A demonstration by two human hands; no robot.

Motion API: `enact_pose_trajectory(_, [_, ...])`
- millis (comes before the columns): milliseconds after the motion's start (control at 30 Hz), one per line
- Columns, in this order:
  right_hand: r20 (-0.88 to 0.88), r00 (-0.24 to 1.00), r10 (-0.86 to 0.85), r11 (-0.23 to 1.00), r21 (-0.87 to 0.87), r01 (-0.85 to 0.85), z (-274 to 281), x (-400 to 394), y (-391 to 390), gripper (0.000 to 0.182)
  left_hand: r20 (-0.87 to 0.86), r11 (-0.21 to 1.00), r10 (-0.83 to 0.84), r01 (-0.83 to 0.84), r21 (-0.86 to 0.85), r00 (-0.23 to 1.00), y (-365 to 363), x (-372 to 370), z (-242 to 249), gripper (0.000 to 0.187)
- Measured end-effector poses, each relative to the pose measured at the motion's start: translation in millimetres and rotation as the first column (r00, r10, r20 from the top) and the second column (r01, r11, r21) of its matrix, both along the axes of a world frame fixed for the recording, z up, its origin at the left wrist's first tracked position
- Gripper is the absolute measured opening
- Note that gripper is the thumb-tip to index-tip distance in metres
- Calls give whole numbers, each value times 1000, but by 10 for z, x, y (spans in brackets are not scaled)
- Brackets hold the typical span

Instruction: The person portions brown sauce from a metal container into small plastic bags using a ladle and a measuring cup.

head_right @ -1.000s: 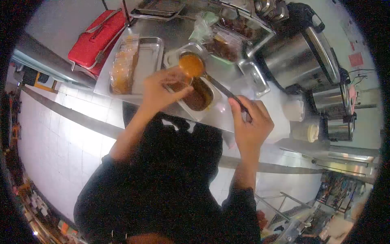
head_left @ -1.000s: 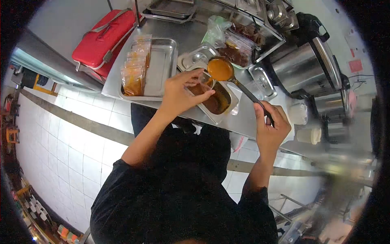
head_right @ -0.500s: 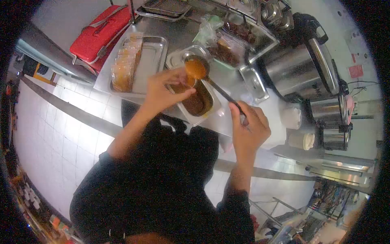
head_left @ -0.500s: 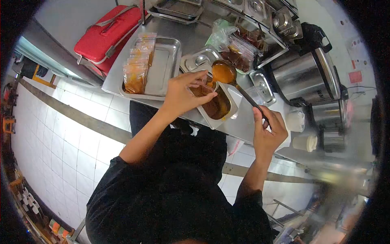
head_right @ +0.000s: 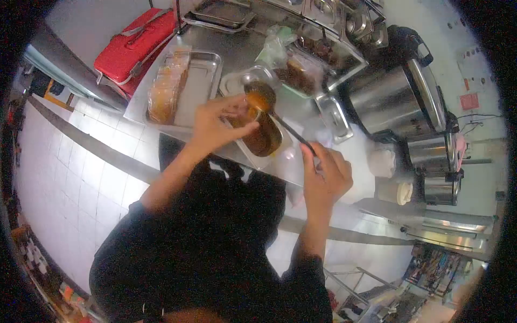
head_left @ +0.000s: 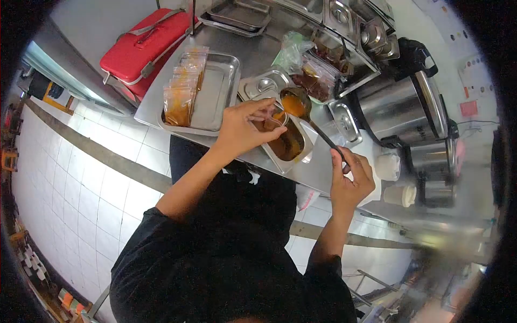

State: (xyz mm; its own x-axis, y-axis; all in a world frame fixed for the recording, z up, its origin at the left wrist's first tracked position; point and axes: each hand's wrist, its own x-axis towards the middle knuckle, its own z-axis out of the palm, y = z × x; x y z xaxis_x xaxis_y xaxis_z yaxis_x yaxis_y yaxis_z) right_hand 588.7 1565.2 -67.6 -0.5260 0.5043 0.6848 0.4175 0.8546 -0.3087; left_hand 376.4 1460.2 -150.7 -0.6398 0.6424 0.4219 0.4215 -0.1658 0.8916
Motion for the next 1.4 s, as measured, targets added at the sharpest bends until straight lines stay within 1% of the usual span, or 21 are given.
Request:
enact_pose_trajectory(133, [-55, 998, -25, 988, -154, 16, -8, -51, -16, 16, -42, 999, 6, -4, 51, 999, 5, -15, -20, 63])
enact_pose_trajectory(200, [21, 998, -51, 936, -348, 55, -6, -41, -29, 12, 2, 1000, -14, 14, 17, 1000, -11, 3, -27, 62])
enact_pose_trajectory(233, [21, 999, -37, 945, -324, 42, -86, -17, 26, 17, 118, 995, -80, 73, 68, 990, -3, 15, -80, 60])
enact_pose_trajectory(300, [-81, 996, -31, 910, -414, -5, -310, 113, 131, 20, -101, 997, -29, 37, 74, 994, -43, 30, -121, 51])
enact_pose_trajectory(333, [9, 999, -39, 918, -395, 39, -277, 132, 117, 20, 79, 996, -92, 92, 12, 993, -125, 37, 70, 38])
enact_pose_trajectory(367, [30, 997, -76, 855, -513, 80, -320, 163, 132, 20, -94, 997, -57, 62, 51, 994, -131, -35, 37, 38])
enact_pose_trajectory(400, [9, 1000, 19, 796, -605, -10, -352, 263, 216, 24, -49, 991, -99, 103, 80, 994, -136, -57, 46, 51])
enact_pose_trajectory(433, [272, 962, -26, 840, -516, 168, -624, 391, 485, 32, -104, 992, 0, 13, 123, 995, -145, -31, 50, 65])
enact_pose_trajectory(467, [432, 902, 15, 775, -575, 263, -177, 277, 206, 55, -102, 991, 21, -8, 130, 995, -190, 3, 135, 65])
enact_pose_trajectory(500, [288, 933, 216, 960, -236, -149, -168, 233, 109, 46, -87, 990, 18, -6, 144, 996, -238, 51, 255, 66])
enact_pose_trajectory(533, [285, 921, 264, 950, -243, -197, -196, 118, 40, 46, -89, 989, 67, -54, 136, 994, -315, 86, 360, 66])
enact_pose_trajectory(600, [220, 956, 195, 980, -22, -195, -226, -57, -117, 41, 19, 955, -129, 120, 273, 991, -375, 242, 538, 72])
enact_pose_trajectory(700, [73, 989, 128, 939, 311, -144, -207, -335, -390, 35, 95, 926, -144, 101, 365, 985, -538, 473, 677, 67])
enact_pose_trajectory(733, [72, 986, 151, 937, 308, -166, -141, -379, -478, 35, 95, 929, -121, 79, 362, 988, -598, 456, 638, 67])
enact_pose_trajectory(800, [-40, 951, 307, 951, 48, -305, -6, -404, -615, 35, -8, 943, -164, 159, 292, 986, -739, 374, 536, 46])
enact_pose_trajectory(833, [-44, 947, 319, 947, 43, -317, -22, -388, -630, 35, 11, 928, -258, 244, 282, 966, -907, 331, 643, 24])
enact_pose_trajectory(933, [-37, 853, 520, 850, -83, -521, -53, -323, -668, 42, 69, 945, -278, 260, 199, 958, -1103, 328, 541, 16])
enact_pose_trajectory(1000, [32, 725, 688, 720, -160, -676, -7, -309, -699, 46, 59, 937, -262, 239, 254, 963, -1174, 391, 495, 15])
enact_pose_trajectory(1200, [-96, 680, 727, 662, -166, -731, -233, -295, -722, 48, 148, 910, -313, 252, 329, 938, -1240, 552, 447, 18])
enact_pose_trajectory(1300, [-80, 681, 728, 669, -135, -731, -283, -348, -728, 42, 149, 932, -334, 302, 200, 931, -1210, 607, 407, 15])
enact_pose_trajectory(1400, [-32, 769, 638, 761, -120, -637, -260, -216, -807, 37, 0, 930, -257, 248, 271, 966, -1202, 623, 431, 11])
